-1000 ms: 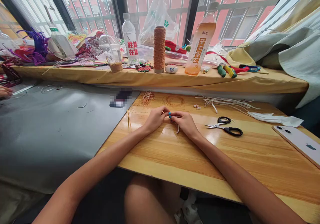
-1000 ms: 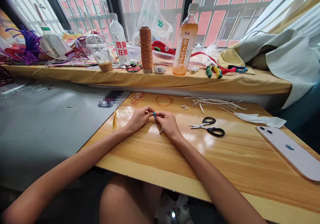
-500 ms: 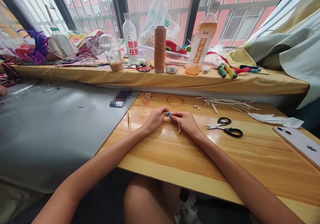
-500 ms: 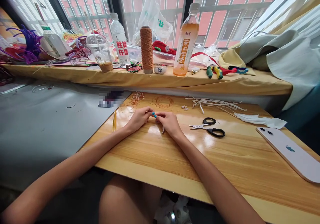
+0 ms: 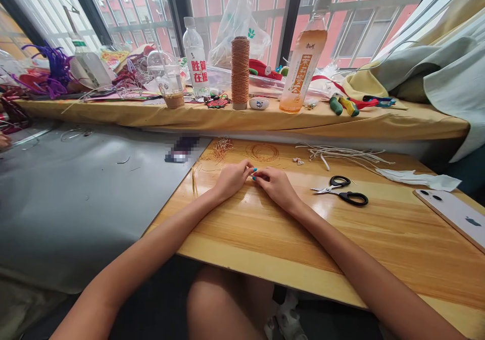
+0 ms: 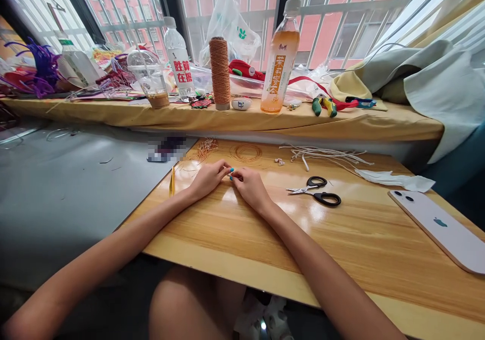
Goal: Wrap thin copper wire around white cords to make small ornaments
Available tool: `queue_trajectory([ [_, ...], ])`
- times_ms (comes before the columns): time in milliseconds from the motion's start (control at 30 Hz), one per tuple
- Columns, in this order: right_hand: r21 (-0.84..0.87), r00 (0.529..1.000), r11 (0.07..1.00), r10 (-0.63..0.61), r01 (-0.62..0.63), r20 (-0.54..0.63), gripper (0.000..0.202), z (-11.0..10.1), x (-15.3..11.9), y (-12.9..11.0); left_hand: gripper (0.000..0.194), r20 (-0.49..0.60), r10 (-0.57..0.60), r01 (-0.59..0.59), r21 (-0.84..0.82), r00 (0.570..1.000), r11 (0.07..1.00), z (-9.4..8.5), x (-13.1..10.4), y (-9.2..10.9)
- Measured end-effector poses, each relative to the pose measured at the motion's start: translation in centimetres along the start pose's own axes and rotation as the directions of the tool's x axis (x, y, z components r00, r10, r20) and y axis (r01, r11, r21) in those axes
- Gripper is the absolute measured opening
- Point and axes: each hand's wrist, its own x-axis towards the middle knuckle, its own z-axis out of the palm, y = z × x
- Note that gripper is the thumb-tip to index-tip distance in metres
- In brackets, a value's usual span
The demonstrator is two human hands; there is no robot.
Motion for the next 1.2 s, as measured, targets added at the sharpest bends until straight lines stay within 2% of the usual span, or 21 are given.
queue_trajectory([
  [233,0.049,0.999,0.998,0.041,-0.04,-0.002,0.018,-0.31,-0.14,0.06,0.025,0.027,-0.067,0.071,-0.167,0.997,0.983,-0.03,0.36,-0.1],
  [567,0.101,0.997,0.992,0.079,-0.08,0.014,0.017,-0.05,0.07,0.49,0.022,-0.033,-0.021,0.014,-0.19,0.999,0.982,-0.06,0.01,0.17],
  [900,0.038,0.995,0.996,0.078,-0.076,-0.057,0.018,-0.12,-0.2,0.1,0.024,0.058,-0.144,0.156,-0.343,0.988,0.926,-0.34,0.13,0.58],
  [1067,0.116,0.988,0.983,0.149,-0.144,-0.035,0.02,-0.01,-0.22,0.13,0.029,0.096,-0.171,0.195,-0.394,0.981,0.898,-0.4,0.12,0.65],
  [1200,0.272,0.975,0.937,0.219,-0.219,0.028,0.021,-0.12,-0.13,0.04,0.032,0.088,-0.198,0.216,-0.417,0.976,0.883,-0.44,0.14,0.6],
])
